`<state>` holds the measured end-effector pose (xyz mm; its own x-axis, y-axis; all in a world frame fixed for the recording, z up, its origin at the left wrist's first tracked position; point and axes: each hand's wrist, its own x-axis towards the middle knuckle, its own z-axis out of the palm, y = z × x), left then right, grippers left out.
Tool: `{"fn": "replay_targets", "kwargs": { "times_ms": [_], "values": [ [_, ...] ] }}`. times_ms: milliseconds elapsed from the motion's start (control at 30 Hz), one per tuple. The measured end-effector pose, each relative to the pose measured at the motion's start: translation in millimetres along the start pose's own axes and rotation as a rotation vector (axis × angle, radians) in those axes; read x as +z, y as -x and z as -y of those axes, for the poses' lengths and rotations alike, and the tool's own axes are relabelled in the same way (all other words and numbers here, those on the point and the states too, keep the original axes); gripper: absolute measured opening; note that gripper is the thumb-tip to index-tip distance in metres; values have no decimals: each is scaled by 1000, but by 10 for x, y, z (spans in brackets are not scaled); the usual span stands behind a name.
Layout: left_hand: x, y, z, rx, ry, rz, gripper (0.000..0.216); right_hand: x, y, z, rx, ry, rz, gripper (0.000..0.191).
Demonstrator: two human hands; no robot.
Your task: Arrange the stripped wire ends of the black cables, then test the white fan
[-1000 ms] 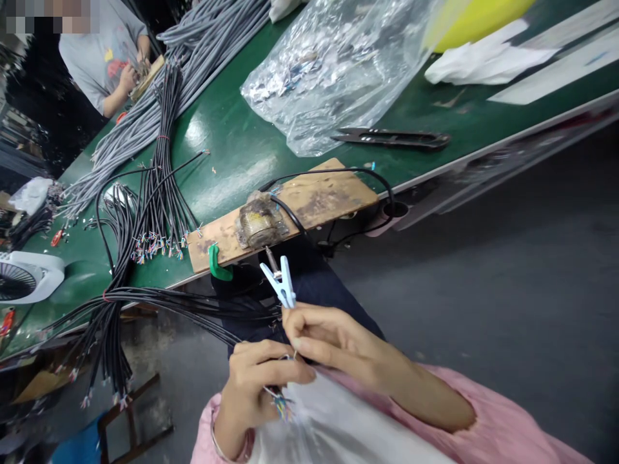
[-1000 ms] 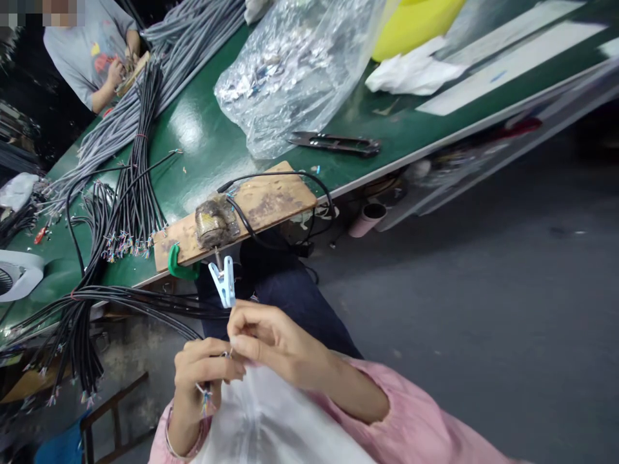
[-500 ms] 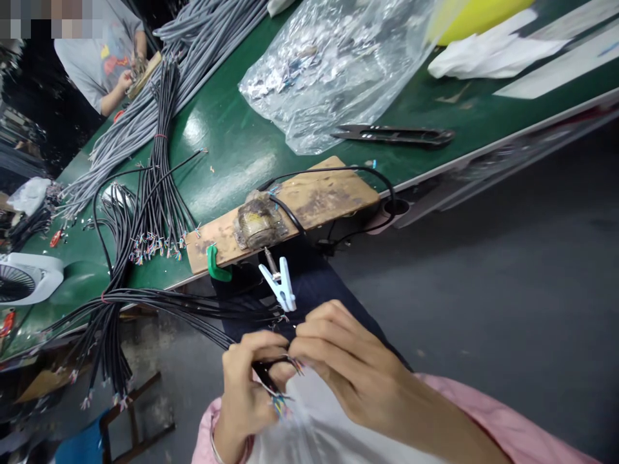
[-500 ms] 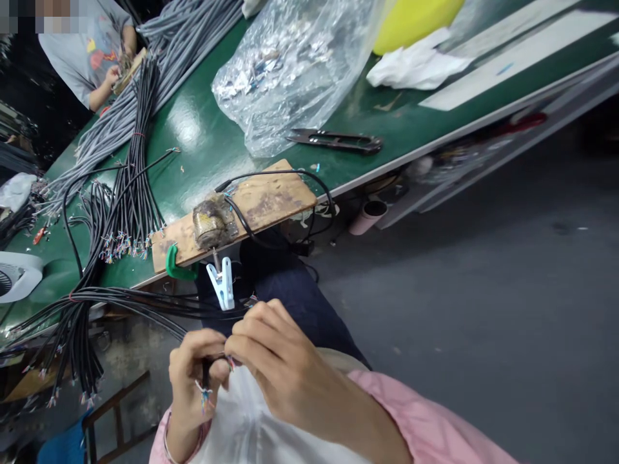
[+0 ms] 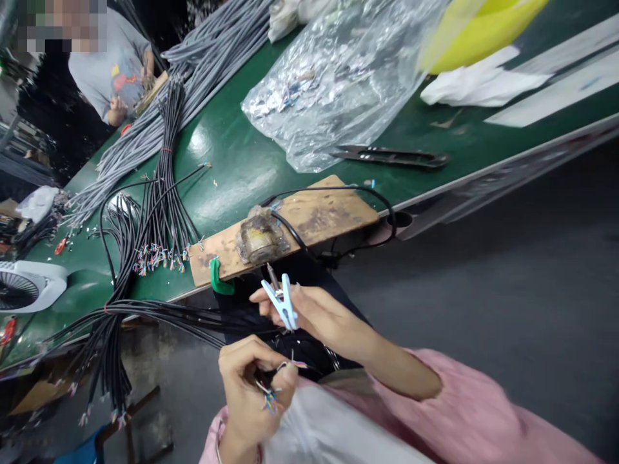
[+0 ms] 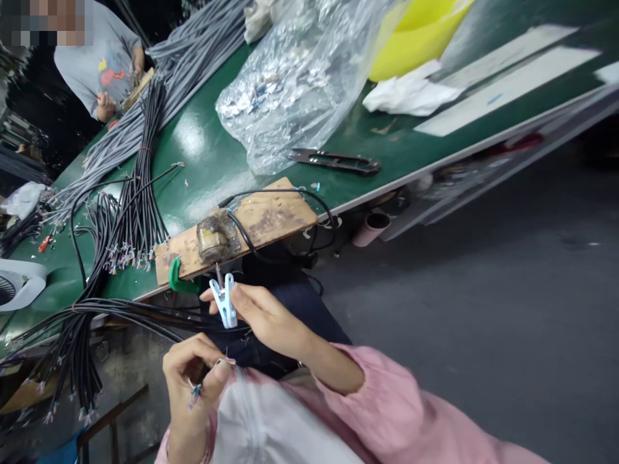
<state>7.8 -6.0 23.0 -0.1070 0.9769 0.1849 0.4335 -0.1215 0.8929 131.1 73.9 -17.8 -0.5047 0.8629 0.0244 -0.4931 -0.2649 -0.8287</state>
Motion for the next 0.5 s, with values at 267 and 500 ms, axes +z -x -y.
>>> {"fn": "replay_targets", "kwargs": {
  "times_ms": [267,500],
  "values": [
    [169,-74,42,-26,-9,-142,26,164,-130,-86,115,-476,-40,51],
    [187,-169,-45,19,-52,-145,24,136,-65,-171,260,-659,86,55]
  ]
}}
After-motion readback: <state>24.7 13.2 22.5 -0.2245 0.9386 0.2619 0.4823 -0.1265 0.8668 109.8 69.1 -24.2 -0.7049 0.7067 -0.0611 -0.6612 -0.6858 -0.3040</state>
